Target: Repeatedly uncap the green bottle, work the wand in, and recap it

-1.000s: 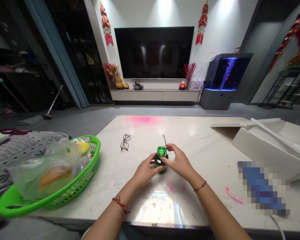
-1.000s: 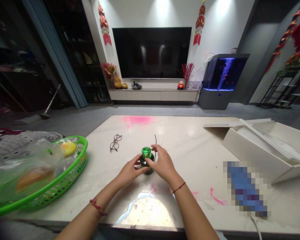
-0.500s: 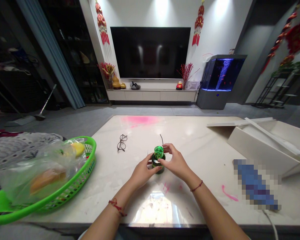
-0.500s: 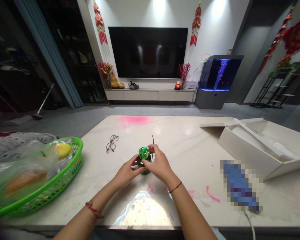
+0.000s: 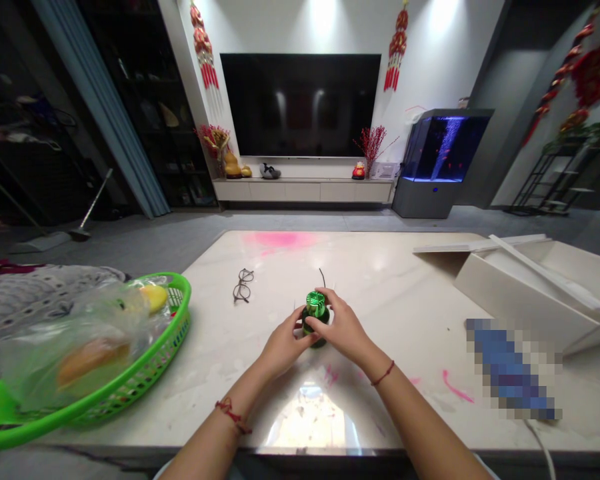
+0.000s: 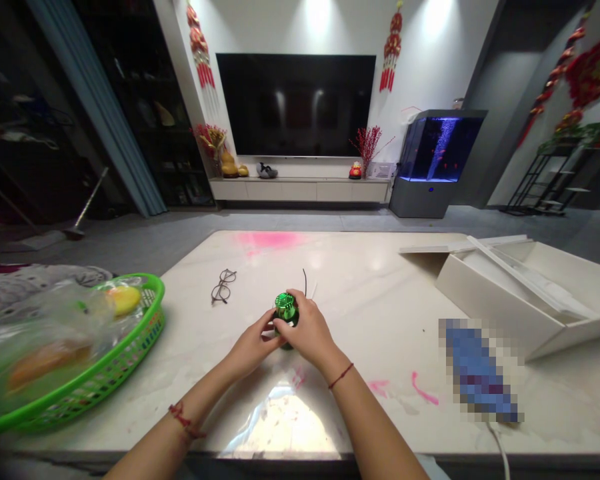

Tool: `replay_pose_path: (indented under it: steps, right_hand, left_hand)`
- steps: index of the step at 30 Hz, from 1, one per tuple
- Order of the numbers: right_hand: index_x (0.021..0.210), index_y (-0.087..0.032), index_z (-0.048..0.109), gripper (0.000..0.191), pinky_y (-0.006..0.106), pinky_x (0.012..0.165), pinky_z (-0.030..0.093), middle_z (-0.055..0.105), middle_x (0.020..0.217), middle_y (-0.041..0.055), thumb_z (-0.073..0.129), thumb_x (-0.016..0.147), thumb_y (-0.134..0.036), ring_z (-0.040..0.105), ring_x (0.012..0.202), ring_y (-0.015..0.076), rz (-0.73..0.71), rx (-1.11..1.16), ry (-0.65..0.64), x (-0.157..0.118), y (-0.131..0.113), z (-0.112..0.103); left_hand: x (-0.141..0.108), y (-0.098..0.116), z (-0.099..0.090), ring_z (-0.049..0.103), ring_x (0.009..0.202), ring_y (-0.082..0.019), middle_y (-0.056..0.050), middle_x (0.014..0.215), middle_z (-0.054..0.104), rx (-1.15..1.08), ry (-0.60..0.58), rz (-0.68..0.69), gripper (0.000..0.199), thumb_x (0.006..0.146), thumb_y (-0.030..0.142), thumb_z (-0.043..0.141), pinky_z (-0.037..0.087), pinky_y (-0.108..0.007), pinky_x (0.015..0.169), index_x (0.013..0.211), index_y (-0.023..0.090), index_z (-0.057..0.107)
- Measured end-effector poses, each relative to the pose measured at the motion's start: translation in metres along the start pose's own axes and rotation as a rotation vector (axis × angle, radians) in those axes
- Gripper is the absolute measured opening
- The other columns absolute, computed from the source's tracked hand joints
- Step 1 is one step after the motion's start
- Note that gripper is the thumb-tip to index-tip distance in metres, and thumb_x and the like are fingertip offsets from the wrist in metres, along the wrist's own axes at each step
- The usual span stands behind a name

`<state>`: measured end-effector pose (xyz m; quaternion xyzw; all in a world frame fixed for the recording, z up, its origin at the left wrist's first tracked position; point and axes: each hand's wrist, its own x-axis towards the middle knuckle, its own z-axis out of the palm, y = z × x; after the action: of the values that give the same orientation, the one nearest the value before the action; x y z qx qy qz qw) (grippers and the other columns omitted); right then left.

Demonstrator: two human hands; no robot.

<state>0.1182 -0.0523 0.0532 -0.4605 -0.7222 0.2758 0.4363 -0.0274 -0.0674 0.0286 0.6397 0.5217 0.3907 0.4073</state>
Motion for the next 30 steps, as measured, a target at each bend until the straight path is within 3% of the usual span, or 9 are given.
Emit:
replay_pose_path:
  steps: [5,11,17,22,30]
  right_hand:
    - [0.120,-0.023,0.044,0.055,0.038,0.088,0.044,0.053,0.115,0.0074,0.061,0.068,-0.025,0.055,0.098,0.0201,-0.041,-0.009,0.054,0.002,0.004,0.002]
    - [0.121,-0.021,0.042,0.062,0.038,0.083,0.047,0.052,0.114,0.0093,0.065,0.065,-0.029,0.057,0.095,0.0208,-0.016,-0.035,0.052,0.003,0.013,-0.010]
    - [0.120,-0.022,0.037,0.054,0.035,0.084,0.047,0.060,0.099,0.0045,0.056,0.070,-0.015,0.060,0.089,0.0155,-0.003,0.096,-0.020,0.001,0.012,-0.018]
    - [0.123,-0.023,0.033,0.058,0.036,0.087,0.046,0.060,0.104,0.0059,0.048,0.069,-0.007,0.058,0.095,0.0149,-0.020,0.131,-0.052,0.000,0.011,-0.013]
    - [0.113,-0.021,0.043,0.052,0.036,0.091,0.043,0.060,0.106,0.0065,0.050,0.064,-0.008,0.056,0.101,0.0169,-0.006,0.138,-0.044,0.000,0.007,-0.005]
  left_hand:
    - [0.004,0.001,-0.001,0.059,0.097,-0.023,-0.009,0.117,0.058,-0.047,-0.022,-0.010,0.056,0.065,0.034,0.067,0.049,-0.035,0.082,0.116,0.020,0.049]
    - [0.005,0.005,-0.004,0.057,0.101,-0.025,-0.011,0.116,0.058,-0.030,-0.026,-0.051,0.058,0.062,0.033,0.068,0.047,-0.037,0.083,0.115,0.019,0.050]
    - [0.002,0.012,-0.004,0.057,0.101,-0.025,-0.010,0.116,0.058,-0.013,-0.028,-0.049,0.056,0.063,0.031,0.067,0.044,-0.039,0.087,0.115,0.019,0.050]
    - [0.003,0.011,-0.004,0.057,0.102,-0.025,-0.010,0.115,0.059,-0.033,-0.026,-0.039,0.057,0.063,0.032,0.067,0.044,-0.039,0.087,0.115,0.019,0.050]
    - [0.003,0.005,-0.002,0.056,0.103,-0.023,-0.010,0.116,0.058,-0.025,-0.034,-0.007,0.054,0.066,0.029,0.066,0.045,-0.038,0.087,0.116,0.019,0.048]
